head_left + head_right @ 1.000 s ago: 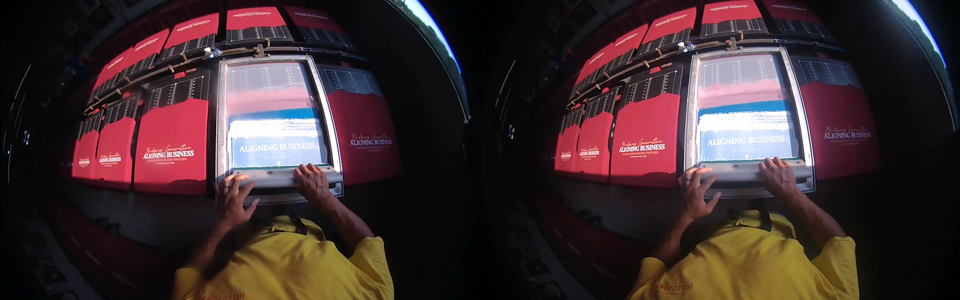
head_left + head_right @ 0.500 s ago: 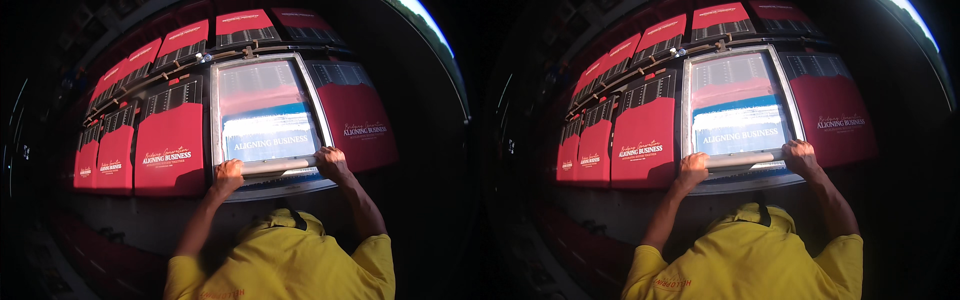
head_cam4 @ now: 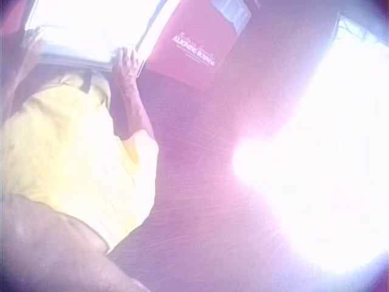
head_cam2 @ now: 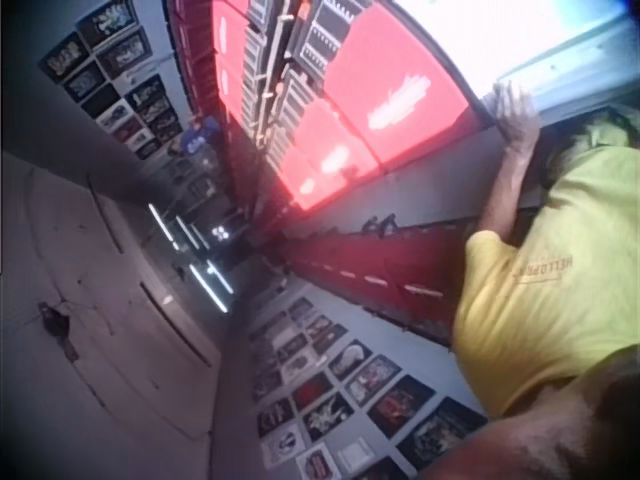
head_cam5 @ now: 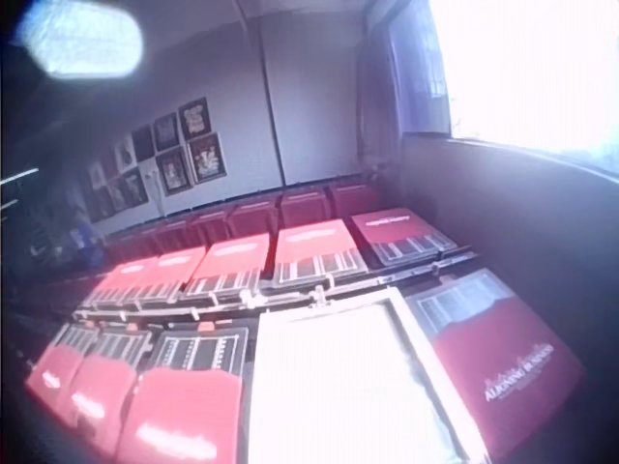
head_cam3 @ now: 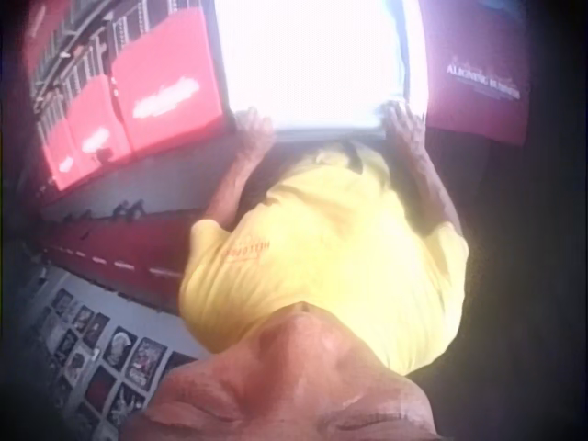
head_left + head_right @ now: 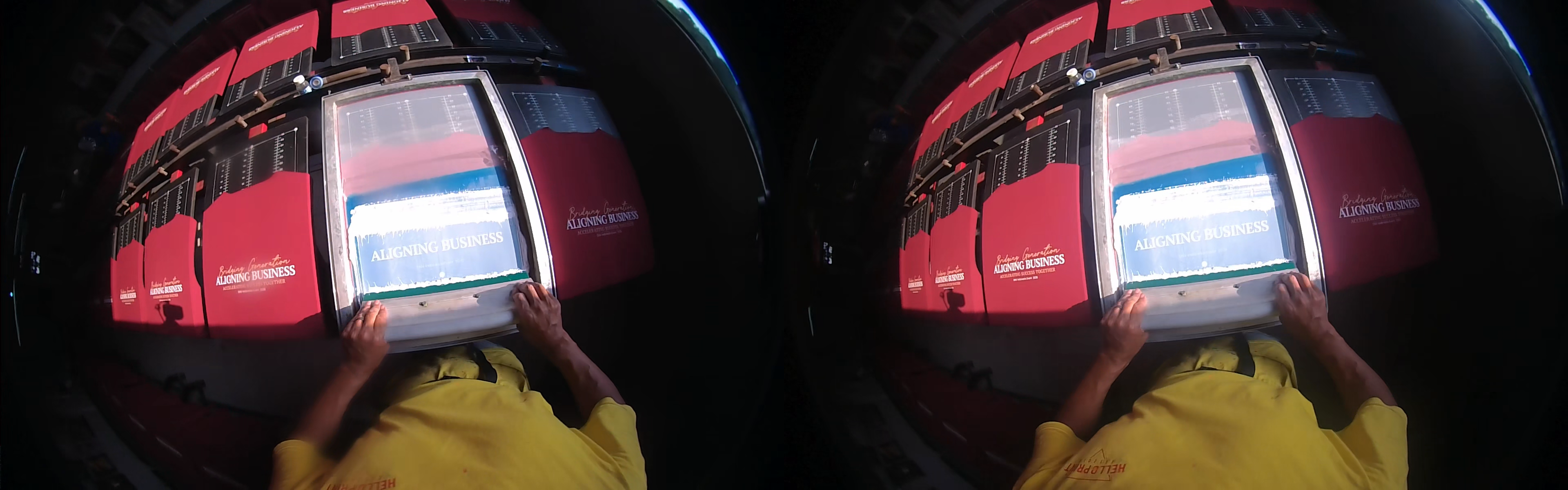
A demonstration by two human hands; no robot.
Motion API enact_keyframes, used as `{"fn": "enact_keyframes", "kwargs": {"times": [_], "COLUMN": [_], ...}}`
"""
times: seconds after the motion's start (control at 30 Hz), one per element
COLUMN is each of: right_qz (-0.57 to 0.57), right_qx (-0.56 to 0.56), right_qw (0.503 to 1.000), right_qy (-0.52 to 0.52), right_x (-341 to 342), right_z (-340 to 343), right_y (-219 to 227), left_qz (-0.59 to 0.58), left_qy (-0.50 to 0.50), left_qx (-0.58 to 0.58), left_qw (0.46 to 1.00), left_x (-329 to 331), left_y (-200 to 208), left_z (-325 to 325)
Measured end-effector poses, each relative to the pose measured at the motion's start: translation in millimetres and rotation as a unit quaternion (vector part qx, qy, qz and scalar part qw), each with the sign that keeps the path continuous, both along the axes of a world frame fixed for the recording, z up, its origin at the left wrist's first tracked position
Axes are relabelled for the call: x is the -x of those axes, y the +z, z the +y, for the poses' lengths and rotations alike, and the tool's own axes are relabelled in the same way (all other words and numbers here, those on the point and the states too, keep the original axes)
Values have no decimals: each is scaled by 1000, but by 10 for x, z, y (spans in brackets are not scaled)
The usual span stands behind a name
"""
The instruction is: The person performs screen printing on red t-shirts using a squeegee and a frame, applying white ink to garments arranged on a long line of boards.
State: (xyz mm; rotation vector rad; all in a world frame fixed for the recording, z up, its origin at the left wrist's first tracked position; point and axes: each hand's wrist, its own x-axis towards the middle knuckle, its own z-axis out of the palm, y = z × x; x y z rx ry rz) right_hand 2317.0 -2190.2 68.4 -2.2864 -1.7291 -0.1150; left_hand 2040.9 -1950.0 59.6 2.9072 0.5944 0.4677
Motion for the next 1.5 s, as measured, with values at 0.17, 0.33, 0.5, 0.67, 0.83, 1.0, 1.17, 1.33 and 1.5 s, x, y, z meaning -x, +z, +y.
{"fn": "enact_keyframes", "kwargs": {"times": [0.17,0.33,0.5,0.67,0.83,1.0,1.17,1.33,1.5], "right_qz": [-10,-15,-3,26,68,10,1,2,-14], "right_qx": [23,90,32,-10,50,45,26,73,19], "right_qw": [1000,996,999,1000,996,999,1000,997,999], "right_qy": [10,-12,13,12,-24,-21,-1,-15,31], "right_x": [-455,-950,-1121,-633,-111,-100,-511,-937,-1241], "right_z": [499,1064,1160,659,98,113,626,1083,1251], "right_y": [-48,0,96,219,90,-67,35,68,68], "left_qz": [-16,5,33,-16,35,-7,-12,30,61], "left_qy": [-15,0,15,-10,-4,-8,-23,-14,-4], "left_qx": [-7,32,72,21,42,2,12,74,103], "left_qw": [1000,999,997,1000,998,1000,1000,997,993], "left_x": [-433,-945,-1108,-641,-107,-95,-500,-924,-1102], "left_y": [1,-3,233,353,211,21,-10,35,187], "left_z": [589,1185,1309,755,151,183,724,1233,1452]}}
